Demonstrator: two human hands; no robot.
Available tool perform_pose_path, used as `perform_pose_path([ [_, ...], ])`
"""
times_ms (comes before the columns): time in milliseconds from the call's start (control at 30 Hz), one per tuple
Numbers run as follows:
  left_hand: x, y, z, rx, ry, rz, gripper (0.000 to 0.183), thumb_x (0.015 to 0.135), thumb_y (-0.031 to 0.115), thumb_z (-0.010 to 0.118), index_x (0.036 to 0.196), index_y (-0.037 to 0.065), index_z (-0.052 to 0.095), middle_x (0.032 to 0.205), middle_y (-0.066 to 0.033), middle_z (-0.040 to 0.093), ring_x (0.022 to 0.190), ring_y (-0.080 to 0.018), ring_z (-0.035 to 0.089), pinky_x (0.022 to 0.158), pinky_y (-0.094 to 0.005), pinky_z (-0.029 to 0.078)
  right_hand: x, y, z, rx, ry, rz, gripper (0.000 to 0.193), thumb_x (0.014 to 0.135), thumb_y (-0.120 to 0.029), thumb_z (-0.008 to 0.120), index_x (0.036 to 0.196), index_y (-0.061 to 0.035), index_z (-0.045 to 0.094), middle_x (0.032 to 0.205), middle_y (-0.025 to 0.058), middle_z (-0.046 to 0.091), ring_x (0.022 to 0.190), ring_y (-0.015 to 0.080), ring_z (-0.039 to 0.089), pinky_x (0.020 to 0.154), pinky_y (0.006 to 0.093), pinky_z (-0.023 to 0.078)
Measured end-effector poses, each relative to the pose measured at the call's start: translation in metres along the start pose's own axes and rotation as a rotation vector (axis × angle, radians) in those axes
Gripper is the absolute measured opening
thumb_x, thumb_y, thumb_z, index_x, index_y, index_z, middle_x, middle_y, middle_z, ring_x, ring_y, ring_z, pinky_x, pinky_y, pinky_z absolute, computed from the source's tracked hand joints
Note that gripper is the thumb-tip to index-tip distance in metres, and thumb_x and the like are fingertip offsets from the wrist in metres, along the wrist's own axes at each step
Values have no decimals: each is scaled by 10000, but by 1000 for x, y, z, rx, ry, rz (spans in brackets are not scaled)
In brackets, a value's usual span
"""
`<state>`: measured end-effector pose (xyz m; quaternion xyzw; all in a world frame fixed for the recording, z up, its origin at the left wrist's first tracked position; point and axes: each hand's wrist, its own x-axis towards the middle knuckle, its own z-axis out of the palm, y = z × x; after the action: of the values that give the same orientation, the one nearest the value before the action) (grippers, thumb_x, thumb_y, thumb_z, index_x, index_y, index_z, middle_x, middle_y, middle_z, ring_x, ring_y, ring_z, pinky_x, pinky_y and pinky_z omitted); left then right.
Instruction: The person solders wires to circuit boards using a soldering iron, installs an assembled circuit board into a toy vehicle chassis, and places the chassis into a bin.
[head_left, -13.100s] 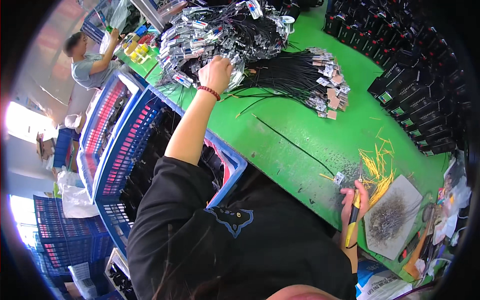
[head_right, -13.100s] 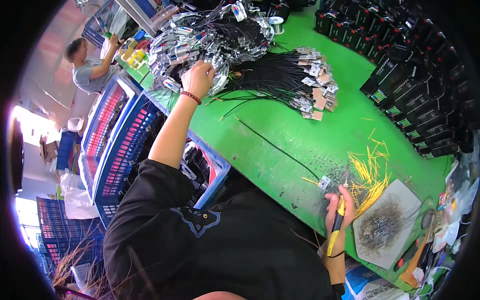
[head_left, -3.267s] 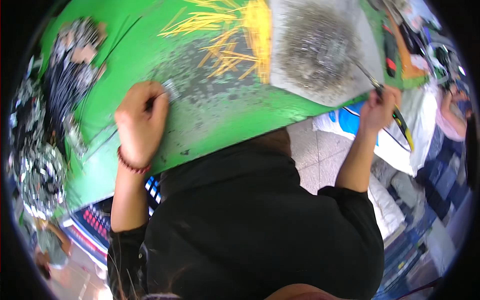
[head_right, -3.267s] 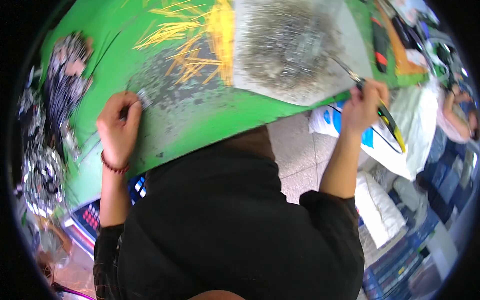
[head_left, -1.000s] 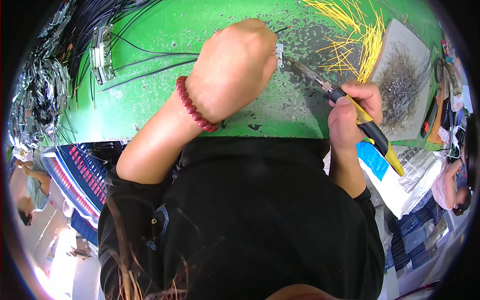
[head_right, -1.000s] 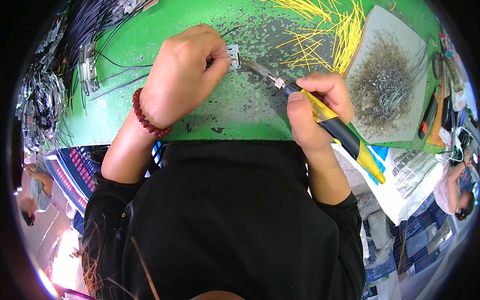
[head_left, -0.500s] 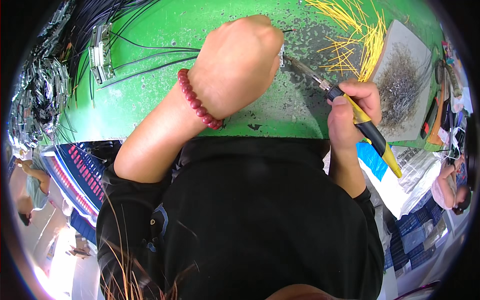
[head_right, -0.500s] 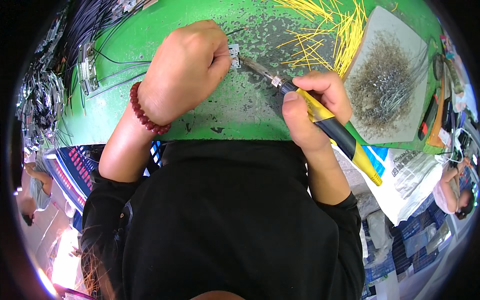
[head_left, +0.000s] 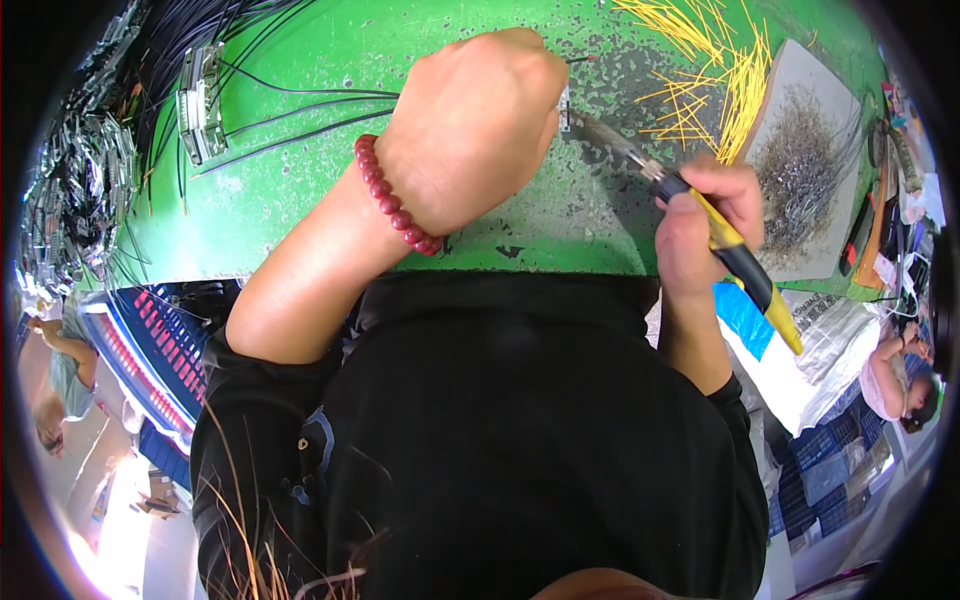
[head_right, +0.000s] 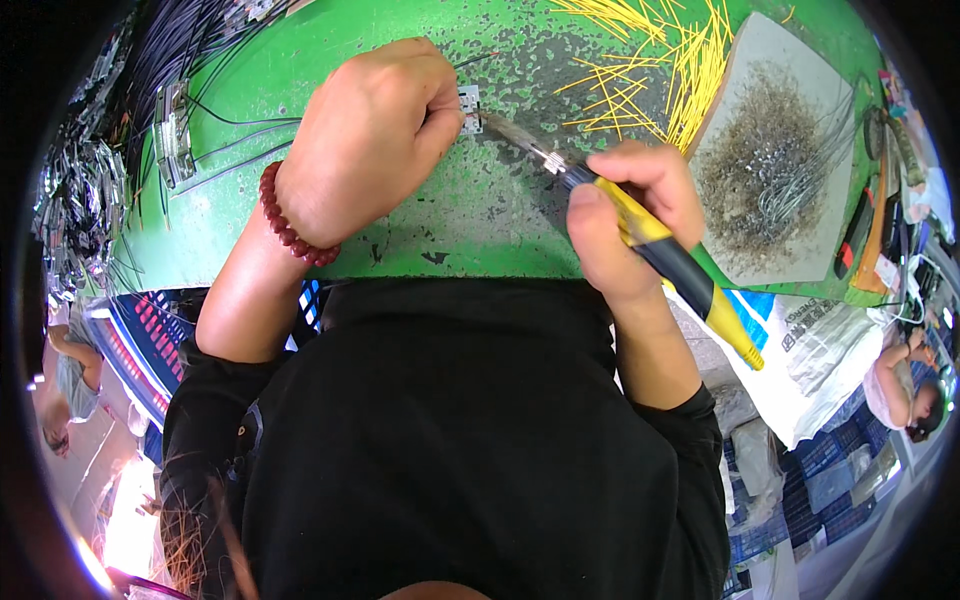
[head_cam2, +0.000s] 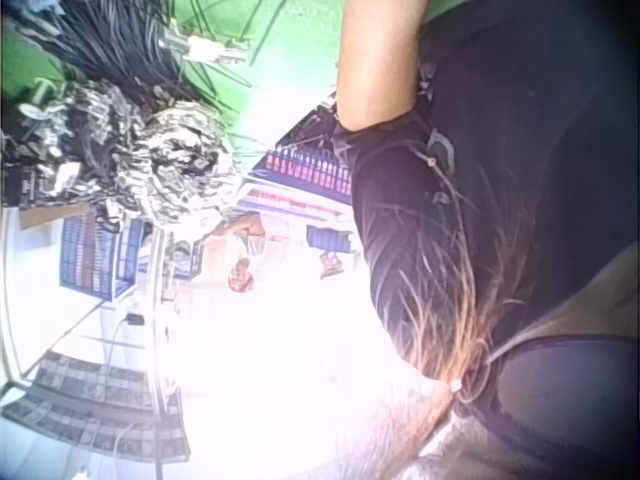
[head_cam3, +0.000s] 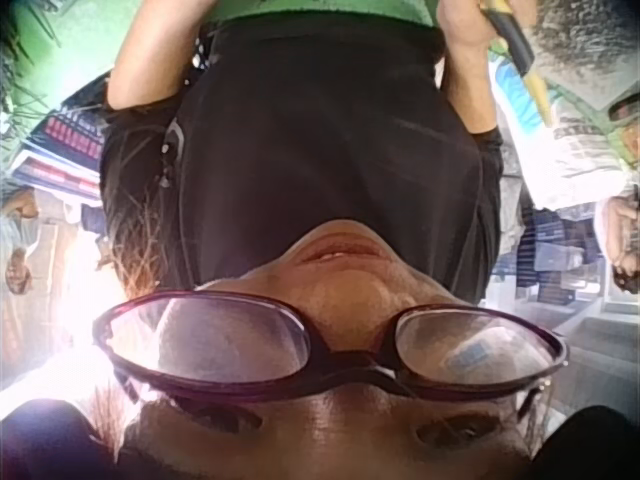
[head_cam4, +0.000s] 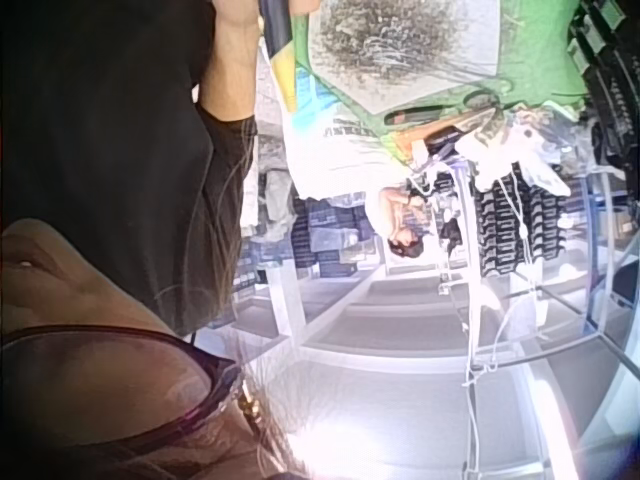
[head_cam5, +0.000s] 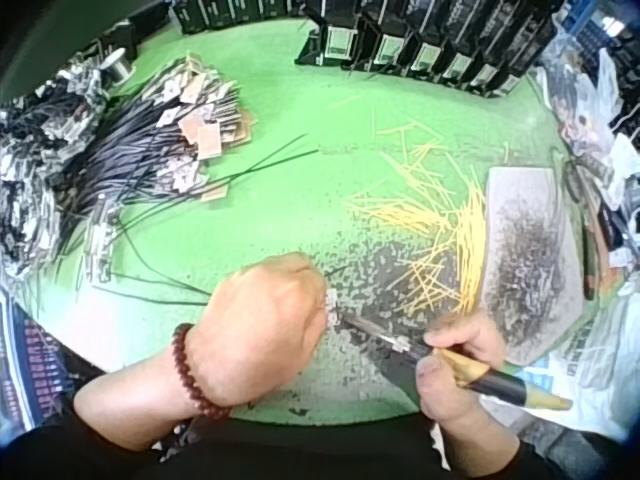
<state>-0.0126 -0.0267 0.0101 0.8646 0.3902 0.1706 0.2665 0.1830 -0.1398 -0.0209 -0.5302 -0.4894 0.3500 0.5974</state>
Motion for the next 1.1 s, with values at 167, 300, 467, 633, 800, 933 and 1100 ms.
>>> perform_pose_path([
  [167, 0, 0, 0, 3, 3, 5, 86, 756, 31, 602, 701, -21, 559, 742, -149, 578, 705, -357, 576, 617, -422, 471, 0, -1, 0, 25, 4, -35, 195, 769, -63, 681, 919, -9, 568, 834, 47, 548, 708, 82, 473, 634, 223, 374],
  [300, 0, 0, 0, 20, -7, 2, 88, 756, 39, 603, 702, -17, 559, 748, -146, 580, 708, -359, 576, 617, -424, 473, 1, -4, 1, 1, -42, 59, 197, 768, -59, 683, 919, -11, 566, 825, 27, 546, 691, 63, 462, 620, 212, 368],
  [467, 1, 0, -1, 13, -3, 0, 83, 754, 42, 603, 703, -10, 561, 752, -141, 580, 704, -358, 577, 611, -428, 473, 1, 0, 0, -1, -40, 33, 197, 769, -63, 684, 917, -15, 563, 823, 22, 549, 682, 57, 458, 613, 208, 366],
  [633, 0, -1, 0, 16, 4, 3, 86, 758, 44, 600, 698, -4, 559, 752, -138, 580, 702, -356, 579, 608, -426, 474, 0, 2, 1, 77, 90, -105, 224, 793, -129, 686, 913, -6, 543, 826, 65, 561, 670, 86, 462, 613, 212, 359],
  [800, 0, -2, -1, 29, 0, 12, 89, 765, 54, 600, 704, 3, 560, 760, -127, 588, 705, -350, 584, 611, -426, 480, 9, -14, 9, 40, 206, -45, 350, 834, -221, 696, 1022, 2, 502, 813, 98, 589, 665, 127, 577, 607, 240, 488],
  [933, 1, -1, -2, 36, -7, 4, 83, 769, 59, 602, 709, 13, 567, 771, -116, 596, 711, -339, 593, 611, -418, 487, 33, -28, 15, -27, -33, 153, 369, 910, -93, 622, 1246, 17, 516, 791, 79, 621, 636, 99, 594, 574, 201, 479],
  [1100, 0, 0, -2, 42, -16, -17, 65, 773, 68, 606, 721, 32, 589, 784, -95, 604, 719, -323, 607, 611, -408, 499, 59, -26, 30, -238, -136, 184, 247, 867, -19, 653, 1110, -61, 642, 793, 10, 630, 648, 72, 603, 576, 196, 469],
])
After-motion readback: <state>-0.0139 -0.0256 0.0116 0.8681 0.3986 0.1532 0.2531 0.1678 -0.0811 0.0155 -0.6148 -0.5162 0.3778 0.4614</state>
